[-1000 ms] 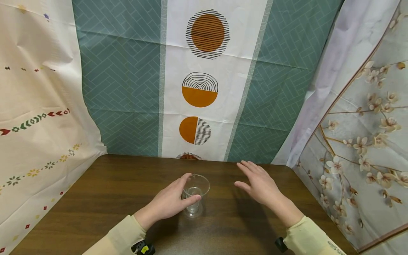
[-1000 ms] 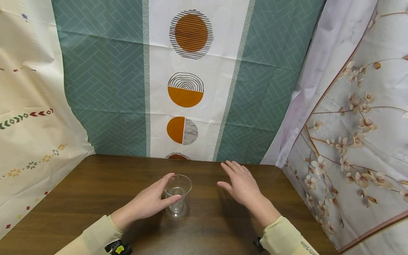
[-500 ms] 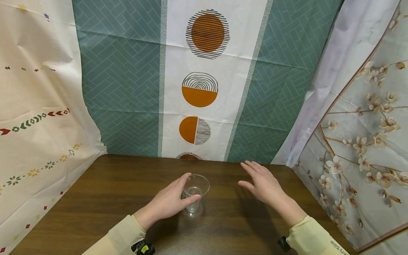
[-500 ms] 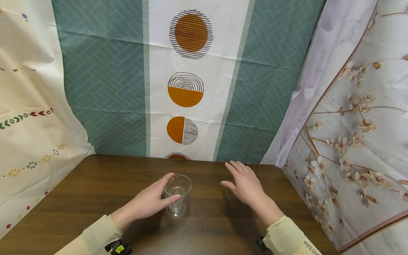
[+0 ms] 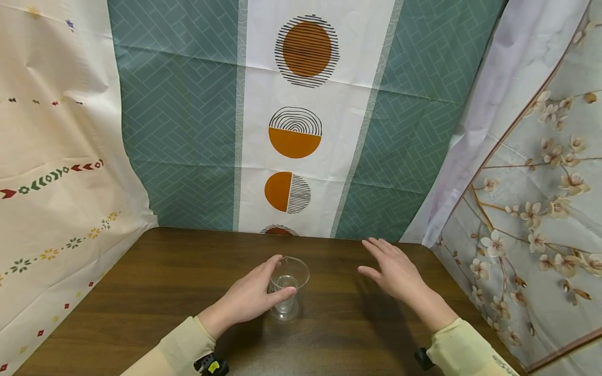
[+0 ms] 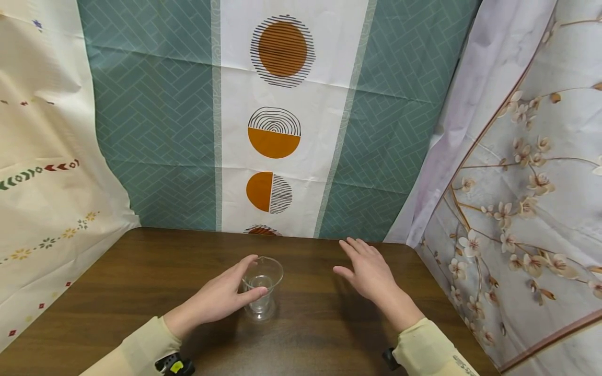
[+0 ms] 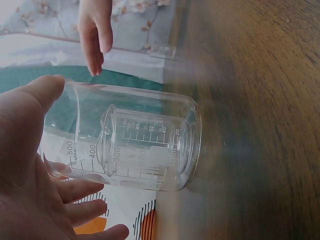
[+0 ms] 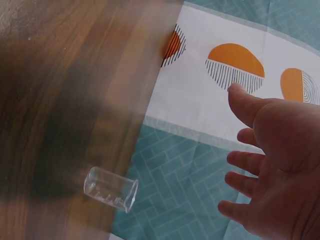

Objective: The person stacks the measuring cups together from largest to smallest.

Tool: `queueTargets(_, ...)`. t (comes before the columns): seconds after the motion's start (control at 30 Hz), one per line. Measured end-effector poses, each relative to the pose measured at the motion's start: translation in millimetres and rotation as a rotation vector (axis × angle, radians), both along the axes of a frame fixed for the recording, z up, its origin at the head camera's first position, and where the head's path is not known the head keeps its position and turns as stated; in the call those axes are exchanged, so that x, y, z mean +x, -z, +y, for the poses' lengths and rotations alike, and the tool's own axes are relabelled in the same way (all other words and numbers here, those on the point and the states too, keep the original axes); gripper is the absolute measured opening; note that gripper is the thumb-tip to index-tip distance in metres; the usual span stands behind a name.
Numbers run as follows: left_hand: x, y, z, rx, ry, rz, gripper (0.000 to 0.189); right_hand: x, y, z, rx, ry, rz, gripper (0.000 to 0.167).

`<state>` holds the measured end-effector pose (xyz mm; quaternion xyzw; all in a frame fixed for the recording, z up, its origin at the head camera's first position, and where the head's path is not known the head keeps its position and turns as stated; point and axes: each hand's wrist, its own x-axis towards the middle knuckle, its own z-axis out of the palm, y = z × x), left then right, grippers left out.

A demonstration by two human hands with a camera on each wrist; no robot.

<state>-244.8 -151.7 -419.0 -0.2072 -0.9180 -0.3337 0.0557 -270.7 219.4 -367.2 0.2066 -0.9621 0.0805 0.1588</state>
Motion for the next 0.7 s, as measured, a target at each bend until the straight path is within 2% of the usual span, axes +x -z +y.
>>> queueTargets(0.7, 0.1, 0.8, 0.3, 0.012, -0.003, -0.002, 0.098, 1.2, 3.5, 20.9, -0.01, 0.039, -0.013, 0.071)
